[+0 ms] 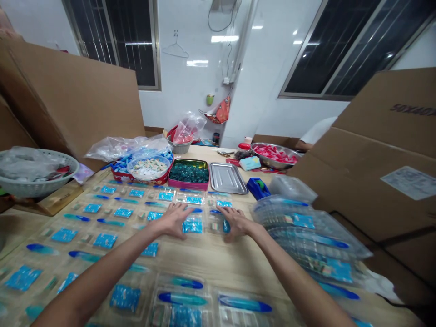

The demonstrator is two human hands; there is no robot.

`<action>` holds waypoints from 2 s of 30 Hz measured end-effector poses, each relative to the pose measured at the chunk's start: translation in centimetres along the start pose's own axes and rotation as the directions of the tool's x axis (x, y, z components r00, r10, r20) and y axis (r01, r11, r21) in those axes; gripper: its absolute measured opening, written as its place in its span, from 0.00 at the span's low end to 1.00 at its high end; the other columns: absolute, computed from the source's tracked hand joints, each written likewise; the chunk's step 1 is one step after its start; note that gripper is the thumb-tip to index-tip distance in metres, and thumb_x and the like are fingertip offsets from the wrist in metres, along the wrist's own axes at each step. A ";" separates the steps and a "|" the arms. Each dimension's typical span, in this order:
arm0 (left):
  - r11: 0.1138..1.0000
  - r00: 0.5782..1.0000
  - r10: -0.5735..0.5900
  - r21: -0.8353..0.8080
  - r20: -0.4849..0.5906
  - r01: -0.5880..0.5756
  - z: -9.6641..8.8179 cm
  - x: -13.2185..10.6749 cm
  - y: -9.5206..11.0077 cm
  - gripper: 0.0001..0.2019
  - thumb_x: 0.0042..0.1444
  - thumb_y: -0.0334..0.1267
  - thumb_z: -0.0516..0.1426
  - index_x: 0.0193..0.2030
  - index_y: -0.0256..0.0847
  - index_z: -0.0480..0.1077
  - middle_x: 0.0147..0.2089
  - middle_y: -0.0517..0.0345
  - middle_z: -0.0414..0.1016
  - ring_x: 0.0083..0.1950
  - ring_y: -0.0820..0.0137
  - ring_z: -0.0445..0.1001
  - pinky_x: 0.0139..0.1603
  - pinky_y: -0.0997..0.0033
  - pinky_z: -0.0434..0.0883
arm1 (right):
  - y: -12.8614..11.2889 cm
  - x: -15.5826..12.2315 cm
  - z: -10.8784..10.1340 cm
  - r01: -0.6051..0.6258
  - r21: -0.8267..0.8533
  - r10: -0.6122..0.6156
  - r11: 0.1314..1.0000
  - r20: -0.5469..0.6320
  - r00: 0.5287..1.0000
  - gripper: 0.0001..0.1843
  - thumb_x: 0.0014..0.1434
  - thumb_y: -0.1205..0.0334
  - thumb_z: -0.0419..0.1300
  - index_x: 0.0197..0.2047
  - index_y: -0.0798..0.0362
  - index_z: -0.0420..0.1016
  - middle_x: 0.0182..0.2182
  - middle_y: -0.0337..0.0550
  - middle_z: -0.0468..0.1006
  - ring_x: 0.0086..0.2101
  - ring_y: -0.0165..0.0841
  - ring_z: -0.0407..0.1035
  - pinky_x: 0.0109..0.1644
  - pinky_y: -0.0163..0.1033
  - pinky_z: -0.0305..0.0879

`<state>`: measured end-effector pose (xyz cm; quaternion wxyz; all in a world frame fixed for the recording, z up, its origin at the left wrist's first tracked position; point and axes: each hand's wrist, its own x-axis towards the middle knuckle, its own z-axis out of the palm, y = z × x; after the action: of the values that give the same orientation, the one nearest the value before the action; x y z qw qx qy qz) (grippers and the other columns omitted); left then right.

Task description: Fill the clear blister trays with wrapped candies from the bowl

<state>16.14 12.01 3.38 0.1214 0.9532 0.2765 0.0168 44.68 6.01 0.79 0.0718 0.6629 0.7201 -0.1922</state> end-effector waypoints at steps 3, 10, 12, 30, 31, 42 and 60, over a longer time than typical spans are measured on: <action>0.999 0.999 -0.052 0.015 -0.001 0.052 0.2 2.6 -1.8 0.45 0.34 0.42 0.65 0.63 0.47 0.54 0.62 0.45 0.59 0.63 0.47 0.57 0.63 0.42 0.51 | 0.0 -0.1 -0.4 0.009 0.002 -0.009 1.000 -0.001 1.000 0.71 0.28 0.46 0.72 0.70 0.47 0.38 0.58 0.58 0.61 0.58 0.56 0.55 0.59 0.56 0.47; 1.000 0.987 -0.006 -0.024 0.161 0.010 2.4 4.6 -2.7 0.53 0.34 0.49 0.66 0.67 0.48 0.45 0.67 0.42 0.53 0.68 0.44 0.49 0.64 0.40 0.49 | 0.0 0.3 -0.1 -0.005 -0.042 0.005 0.999 0.005 1.000 0.74 0.27 0.43 0.71 0.71 0.49 0.33 0.62 0.62 0.53 0.61 0.58 0.48 0.61 0.60 0.39; 1.000 0.981 -0.001 -0.010 0.195 0.003 2.8 4.5 -2.6 0.57 0.32 0.50 0.66 0.69 0.47 0.41 0.68 0.40 0.49 0.69 0.42 0.46 0.63 0.38 0.48 | -0.1 0.3 0.2 0.002 -0.032 -0.002 0.999 0.003 1.000 0.74 0.28 0.43 0.71 0.71 0.49 0.32 0.61 0.62 0.55 0.60 0.57 0.50 0.60 0.59 0.42; 0.998 0.991 0.046 -0.036 0.122 -0.041 3.1 4.4 -2.5 0.62 0.25 0.58 0.67 0.68 0.47 0.43 0.64 0.39 0.55 0.65 0.40 0.52 0.63 0.41 0.50 | 2.7 6.7 -4.6 -0.031 -0.085 0.014 0.996 -0.191 0.981 0.69 0.33 0.51 0.70 0.71 0.52 0.35 0.57 0.61 0.60 0.56 0.59 0.55 0.59 0.57 0.46; 0.999 0.991 0.050 -0.028 0.123 -0.047 3.1 4.4 -2.5 0.61 0.26 0.59 0.67 0.68 0.46 0.44 0.63 0.39 0.56 0.65 0.40 0.53 0.62 0.41 0.51 | 2.8 7.7 -4.8 -0.037 -0.083 0.022 0.996 -0.174 0.984 0.69 0.33 0.50 0.70 0.71 0.52 0.34 0.58 0.62 0.59 0.57 0.60 0.53 0.60 0.59 0.44; 0.997 0.986 0.073 -0.003 0.153 -0.074 1.9 4.3 -1.6 0.58 0.25 0.56 0.67 0.66 0.46 0.49 0.56 0.44 0.62 0.59 0.43 0.59 0.59 0.47 0.57 | 3.4 7.8 -5.1 -0.035 0.016 0.034 0.999 0.040 0.999 0.72 0.31 0.47 0.73 0.71 0.53 0.36 0.66 0.63 0.48 0.62 0.64 0.45 0.61 0.67 0.40; 1.000 0.982 -0.019 -0.010 0.189 0.021 2.0 5.1 -2.2 0.61 0.29 0.56 0.67 0.69 0.43 0.42 0.67 0.33 0.51 0.68 0.36 0.46 0.63 0.37 0.47 | 4.2 6.9 -3.5 -0.024 -0.024 0.024 0.999 0.008 1.000 0.79 0.24 0.44 0.73 0.71 0.49 0.31 0.65 0.63 0.47 0.62 0.63 0.43 0.60 0.66 0.41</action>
<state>19.52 16.10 0.73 0.1531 0.9469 0.2731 -0.0735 48.53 13.90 0.81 0.0849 0.6698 0.7140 -0.1855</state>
